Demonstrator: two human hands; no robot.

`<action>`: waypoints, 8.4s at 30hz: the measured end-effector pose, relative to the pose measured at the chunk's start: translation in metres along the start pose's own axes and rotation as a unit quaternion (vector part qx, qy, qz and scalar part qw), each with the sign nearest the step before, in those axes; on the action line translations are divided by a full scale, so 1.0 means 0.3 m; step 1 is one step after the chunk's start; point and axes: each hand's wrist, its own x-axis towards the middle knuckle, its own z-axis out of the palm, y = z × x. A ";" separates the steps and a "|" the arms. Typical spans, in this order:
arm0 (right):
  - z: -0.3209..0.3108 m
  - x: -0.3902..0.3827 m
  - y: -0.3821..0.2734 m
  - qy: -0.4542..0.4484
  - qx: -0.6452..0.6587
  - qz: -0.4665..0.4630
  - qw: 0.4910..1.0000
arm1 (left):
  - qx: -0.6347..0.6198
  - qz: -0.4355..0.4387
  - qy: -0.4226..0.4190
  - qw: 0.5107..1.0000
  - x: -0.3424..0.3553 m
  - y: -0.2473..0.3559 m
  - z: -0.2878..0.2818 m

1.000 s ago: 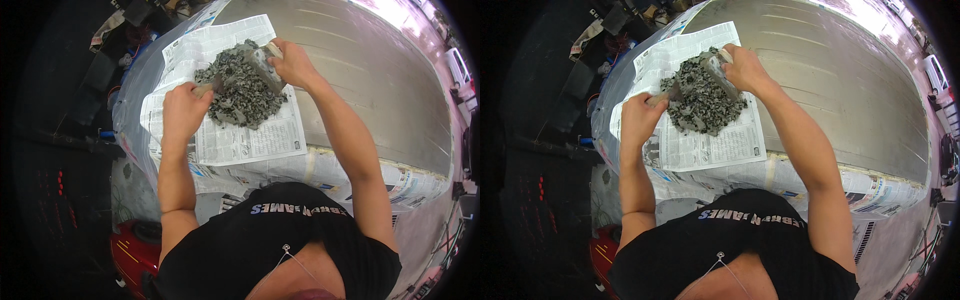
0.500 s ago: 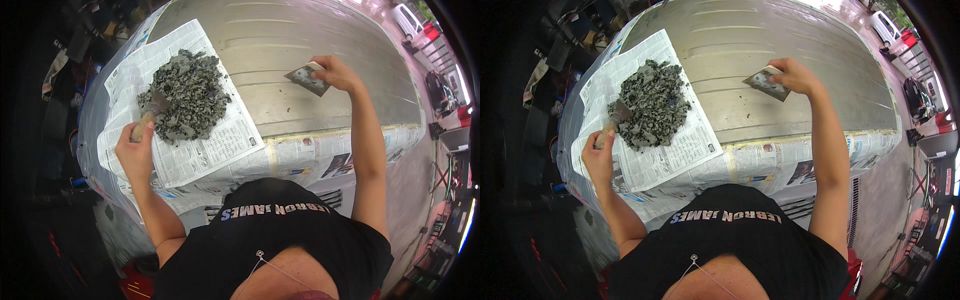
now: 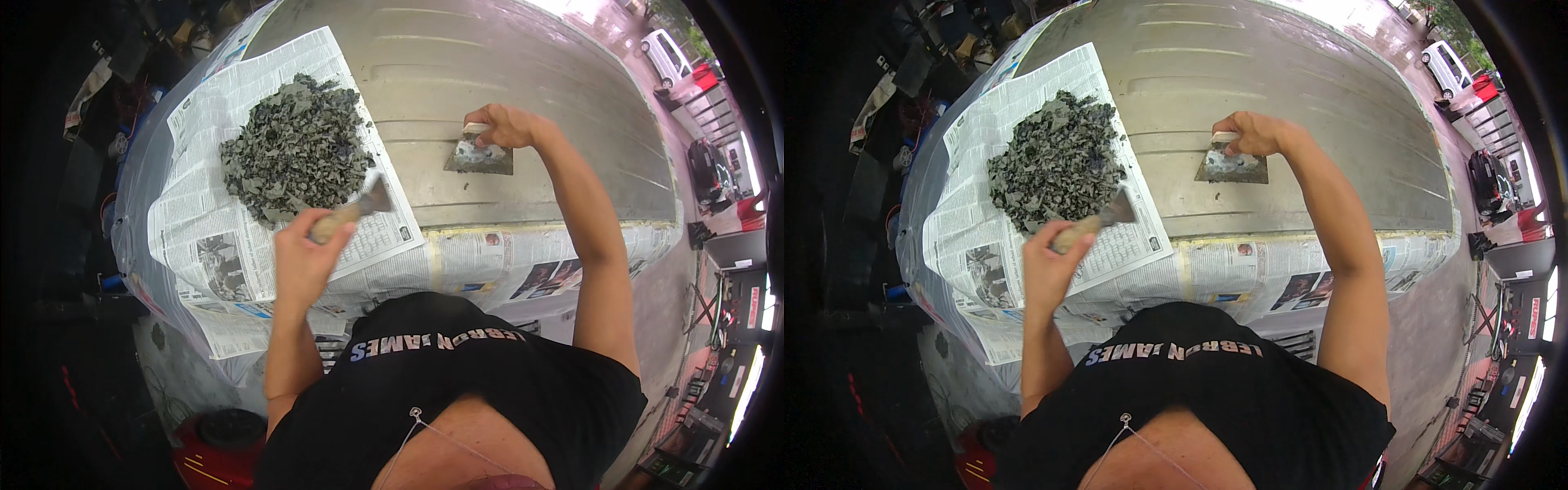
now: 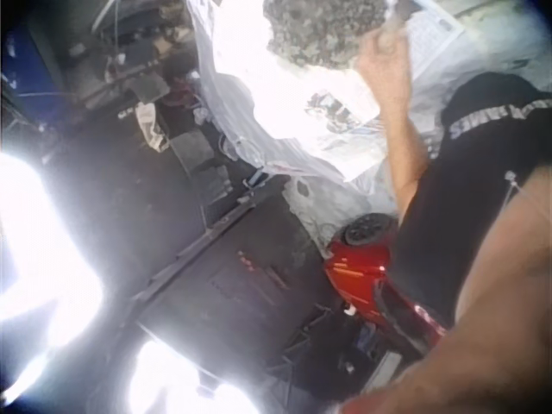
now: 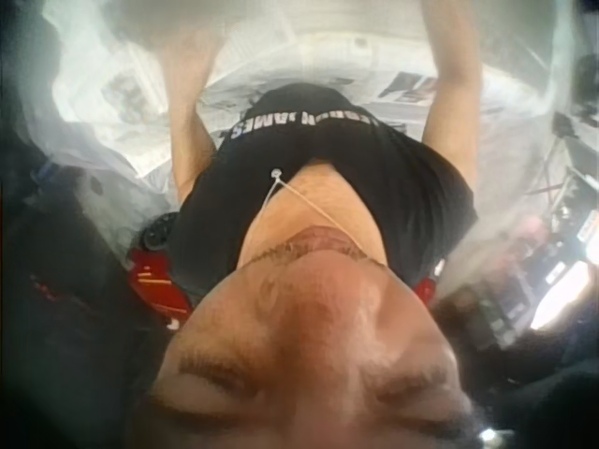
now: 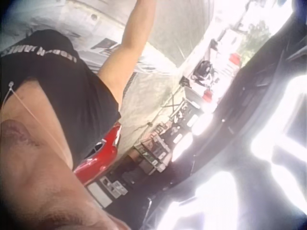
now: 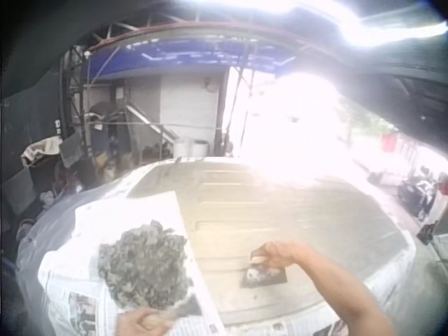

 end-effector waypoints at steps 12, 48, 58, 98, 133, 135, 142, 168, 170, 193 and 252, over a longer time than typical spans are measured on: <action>0.087 -0.034 -0.011 -0.056 -0.011 -0.015 0.998 | 0.112 0.056 -0.178 0.976 -0.030 0.063 0.217; 0.198 0.316 -0.620 0.304 0.187 -0.228 0.906 | 0.177 -0.023 0.313 0.933 -0.014 -0.021 -0.309; 0.244 0.249 -0.649 0.226 0.273 -0.219 0.909 | -0.041 -0.027 0.278 0.959 0.075 -0.022 -0.163; 0.377 0.306 -0.794 0.293 0.228 -0.286 0.883 | 0.072 -0.009 0.206 0.976 -0.042 -0.182 -0.336; 0.376 0.186 -0.706 0.273 0.289 -0.240 0.886 | 0.250 0.260 0.276 0.891 -0.017 -0.102 -0.243; 0.384 0.249 -0.716 0.329 0.209 -0.239 0.889 | 0.227 0.256 0.266 0.901 -0.034 -0.121 -0.248; 0.187 0.126 -0.786 0.437 0.283 -0.373 0.768 | 0.295 0.189 0.374 0.859 -0.097 -0.203 -0.343; 0.466 -0.184 -0.255 0.332 0.493 -0.107 0.797 | -0.101 0.020 0.320 0.942 -0.131 -0.262 0.027; 0.491 -0.191 -0.216 0.364 0.503 -0.102 0.777 | -0.061 0.025 0.290 0.955 -0.120 -0.274 0.050; 0.577 -0.184 -0.207 0.330 0.596 -0.048 0.730 | -0.200 0.017 0.105 0.974 -0.208 -0.279 0.297; -0.274 -0.115 0.677 0.076 0.287 -0.003 0.955 | 0.008 0.129 0.063 0.990 -0.208 -0.396 0.404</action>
